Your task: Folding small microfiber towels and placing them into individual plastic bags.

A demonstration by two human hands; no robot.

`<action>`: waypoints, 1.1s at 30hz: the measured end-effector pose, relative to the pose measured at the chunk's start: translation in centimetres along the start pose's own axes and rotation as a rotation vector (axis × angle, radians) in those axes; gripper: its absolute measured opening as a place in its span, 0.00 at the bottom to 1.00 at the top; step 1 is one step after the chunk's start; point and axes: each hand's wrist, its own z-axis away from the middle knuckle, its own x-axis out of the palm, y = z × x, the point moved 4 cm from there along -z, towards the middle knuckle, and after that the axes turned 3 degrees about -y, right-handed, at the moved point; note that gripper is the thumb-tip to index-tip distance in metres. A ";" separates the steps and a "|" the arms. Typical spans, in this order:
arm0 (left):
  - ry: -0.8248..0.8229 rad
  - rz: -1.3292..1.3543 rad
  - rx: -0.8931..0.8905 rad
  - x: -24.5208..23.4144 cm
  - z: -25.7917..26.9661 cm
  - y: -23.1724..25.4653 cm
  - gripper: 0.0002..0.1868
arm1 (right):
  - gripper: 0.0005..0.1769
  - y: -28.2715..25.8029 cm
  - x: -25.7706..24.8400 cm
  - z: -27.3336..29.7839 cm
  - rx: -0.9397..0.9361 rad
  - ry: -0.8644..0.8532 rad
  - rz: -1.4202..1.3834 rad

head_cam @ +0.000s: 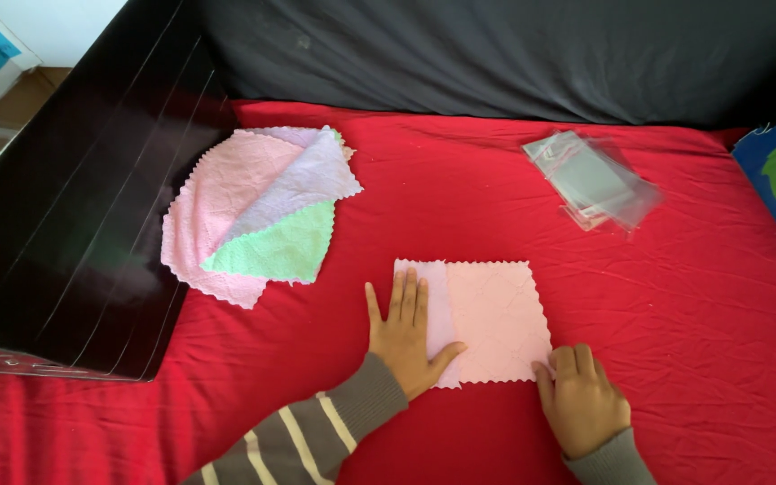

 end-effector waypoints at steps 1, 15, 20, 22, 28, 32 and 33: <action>-0.001 0.000 0.000 0.4 0.1 0.1 0.58 | 0.18 0.0 -0.1 -0.1 0.000 -0.001 0.000; -0.173 0.276 0.137 4.2 -3.1 -3.5 0.44 | 0.10 -1.6 -5.4 -4.6 0.122 -0.215 -0.396; -0.283 0.259 0.098 4.3 -3.4 -3.1 0.49 | 0.10 -6.0 -8.6 -5.2 -0.141 0.015 -0.468; -0.335 0.281 0.104 2.9 -4.5 -3.5 0.48 | 0.10 -8.0 -10.4 -5.4 -0.208 0.070 -0.472; -0.476 1.165 -0.259 0.4 -5.6 -6.2 0.46 | 0.11 -13.7 -12.0 -4.2 -0.486 0.230 -0.372; -0.173 1.096 -0.120 2.6 -5.3 -6.8 0.23 | 0.10 -14.5 -11.6 -3.9 -0.523 0.331 -0.362; -0.136 1.078 -0.109 2.8 -5.3 -6.7 0.20 | 0.12 -14.2 -11.6 -4.0 -0.522 0.325 -0.395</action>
